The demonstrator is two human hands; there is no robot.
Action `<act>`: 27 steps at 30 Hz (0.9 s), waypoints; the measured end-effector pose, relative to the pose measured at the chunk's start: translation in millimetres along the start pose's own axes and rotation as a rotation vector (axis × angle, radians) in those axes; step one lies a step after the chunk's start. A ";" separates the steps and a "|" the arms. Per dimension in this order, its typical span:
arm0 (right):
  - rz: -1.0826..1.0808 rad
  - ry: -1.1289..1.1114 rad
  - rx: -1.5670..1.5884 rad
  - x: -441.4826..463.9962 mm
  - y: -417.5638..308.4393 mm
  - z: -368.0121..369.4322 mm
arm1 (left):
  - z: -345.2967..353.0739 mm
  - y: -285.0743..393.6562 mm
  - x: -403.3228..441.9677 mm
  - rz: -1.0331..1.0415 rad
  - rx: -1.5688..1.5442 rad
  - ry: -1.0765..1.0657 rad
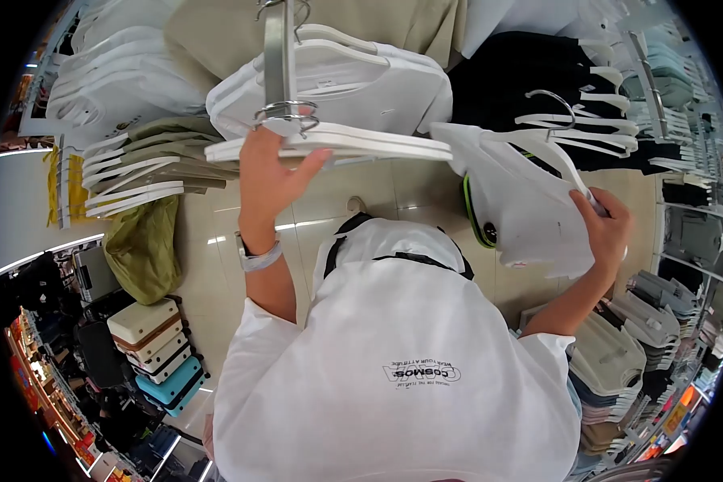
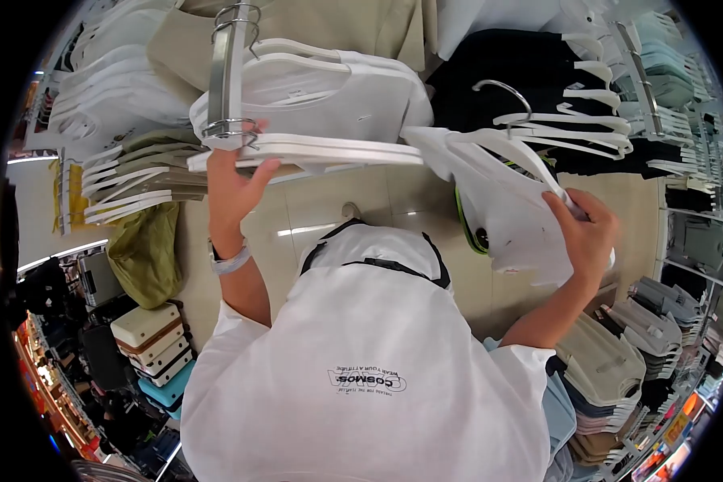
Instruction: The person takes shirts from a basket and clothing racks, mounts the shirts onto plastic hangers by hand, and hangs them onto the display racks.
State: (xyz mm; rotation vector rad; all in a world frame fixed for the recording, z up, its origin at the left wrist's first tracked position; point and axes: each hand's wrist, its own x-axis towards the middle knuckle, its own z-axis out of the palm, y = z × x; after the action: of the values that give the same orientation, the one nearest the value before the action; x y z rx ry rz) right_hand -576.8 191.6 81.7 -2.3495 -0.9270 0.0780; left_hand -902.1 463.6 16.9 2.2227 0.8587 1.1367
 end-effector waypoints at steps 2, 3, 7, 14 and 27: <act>-0.035 -0.023 0.009 8.3 -12.5 13.0 | 0.9 -4.9 1.2 0.029 -0.023 -0.063; -0.051 -0.046 0.058 11.9 -22.2 20.8 | -1.2 -4.1 -0.4 -0.029 0.021 -0.156; -0.145 -0.207 0.208 29.8 -58.5 52.5 | 5.0 -0.6 -8.0 -0.050 -0.024 -0.173; -0.474 -0.417 0.386 65.8 -132.2 130.5 | -1.9 14.9 -6.2 -0.228 -0.103 -0.263; -0.495 -0.611 0.524 93.8 -127.8 236.8 | -69.7 -69.5 4.3 -0.273 0.062 -0.010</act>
State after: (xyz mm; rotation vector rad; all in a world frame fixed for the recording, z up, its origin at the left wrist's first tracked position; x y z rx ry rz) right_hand -645.5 446.6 -25.2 -1.5726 -1.5303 0.7685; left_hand -979.8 523.8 9.5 2.0777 1.1656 0.9808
